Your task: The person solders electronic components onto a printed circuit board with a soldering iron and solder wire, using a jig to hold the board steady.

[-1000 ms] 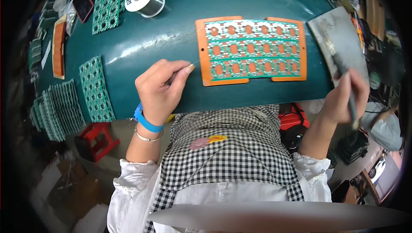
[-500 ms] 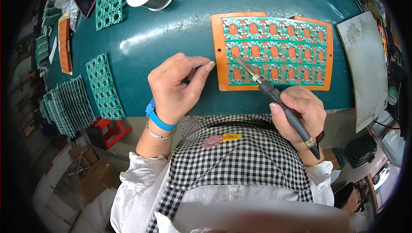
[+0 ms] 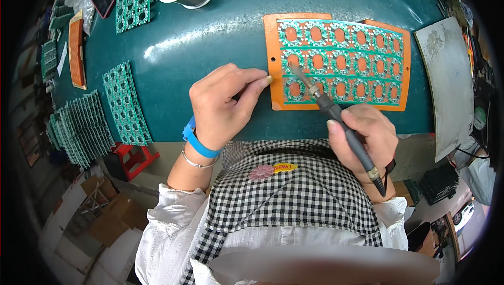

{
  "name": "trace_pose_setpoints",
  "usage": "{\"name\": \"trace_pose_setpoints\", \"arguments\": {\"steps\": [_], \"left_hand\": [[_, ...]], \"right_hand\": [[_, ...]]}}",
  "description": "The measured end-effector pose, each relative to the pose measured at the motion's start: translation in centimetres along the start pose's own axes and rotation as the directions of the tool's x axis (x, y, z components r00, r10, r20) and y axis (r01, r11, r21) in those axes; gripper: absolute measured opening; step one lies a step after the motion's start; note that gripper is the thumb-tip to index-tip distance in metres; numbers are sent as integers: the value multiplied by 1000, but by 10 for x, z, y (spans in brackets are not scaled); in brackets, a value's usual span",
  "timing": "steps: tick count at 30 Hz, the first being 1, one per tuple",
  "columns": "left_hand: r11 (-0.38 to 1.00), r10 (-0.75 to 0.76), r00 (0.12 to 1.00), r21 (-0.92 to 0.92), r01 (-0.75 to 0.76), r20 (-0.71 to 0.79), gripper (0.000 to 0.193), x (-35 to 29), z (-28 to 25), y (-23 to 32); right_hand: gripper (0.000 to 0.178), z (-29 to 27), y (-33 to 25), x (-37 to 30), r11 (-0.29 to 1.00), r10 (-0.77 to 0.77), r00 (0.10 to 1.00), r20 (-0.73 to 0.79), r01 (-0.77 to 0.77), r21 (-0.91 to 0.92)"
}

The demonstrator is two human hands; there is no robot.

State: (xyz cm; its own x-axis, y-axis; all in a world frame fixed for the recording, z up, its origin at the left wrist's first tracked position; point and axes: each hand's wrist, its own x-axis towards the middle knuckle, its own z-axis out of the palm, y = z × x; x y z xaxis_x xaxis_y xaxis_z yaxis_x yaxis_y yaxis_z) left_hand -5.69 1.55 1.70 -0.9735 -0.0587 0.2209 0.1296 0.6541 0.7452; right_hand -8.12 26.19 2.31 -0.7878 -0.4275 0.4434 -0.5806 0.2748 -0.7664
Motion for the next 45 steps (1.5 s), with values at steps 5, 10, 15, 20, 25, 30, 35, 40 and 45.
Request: {"name": "trace_pose_setpoints", "arguments": {"steps": [5, 10, 15, 20, 25, 30, 35, 40, 45], "left_hand": [[994, -86, 996, -64, 83, -39, 11, -10, -10, -3], [999, -25, 1000, -20, 25, -9, 11, -17, -11, 2], [998, 19, 999, -55, -16, 47, 13, -24, -2, 1], [998, 44, 998, -56, -42, 41, 13, -26, 3, 1], [997, 49, 997, -58, -46, 57, 14, -29, 10, -5], [994, 88, 991, -77, -80, 101, 14, -28, 8, -5], [972, -98, 987, -202, 122, 124, 12, -36, 2, 2], [996, 14, 995, -94, -5, 99, 10, -25, 0, 12], [997, -5, 998, -79, 9, 57, 10, -25, -1, 17]], "right_hand": [[32, -19, -1, -17, 981, 129, 988, -80, -116, 155], [32, -21, -3, -19, 990, 17, 1000, 0, -17, 143], [33, -9, -6, -26, 997, -40, 998, 50, 36, 74], [31, -1, -4, -28, 997, -47, 997, 58, 43, 60], [28, 5, -9, -31, 998, -53, 998, 43, 52, 42], [27, 3, -12, -32, 999, -14, 999, 32, 12, 43], [29, -10, -6, -44, 988, 71, 992, -105, -55, 147], [27, -16, -7, -41, 989, 114, 989, -92, -104, 107], [29, -10, -7, -35, 992, 42, 998, -38, -37, 120]]}}
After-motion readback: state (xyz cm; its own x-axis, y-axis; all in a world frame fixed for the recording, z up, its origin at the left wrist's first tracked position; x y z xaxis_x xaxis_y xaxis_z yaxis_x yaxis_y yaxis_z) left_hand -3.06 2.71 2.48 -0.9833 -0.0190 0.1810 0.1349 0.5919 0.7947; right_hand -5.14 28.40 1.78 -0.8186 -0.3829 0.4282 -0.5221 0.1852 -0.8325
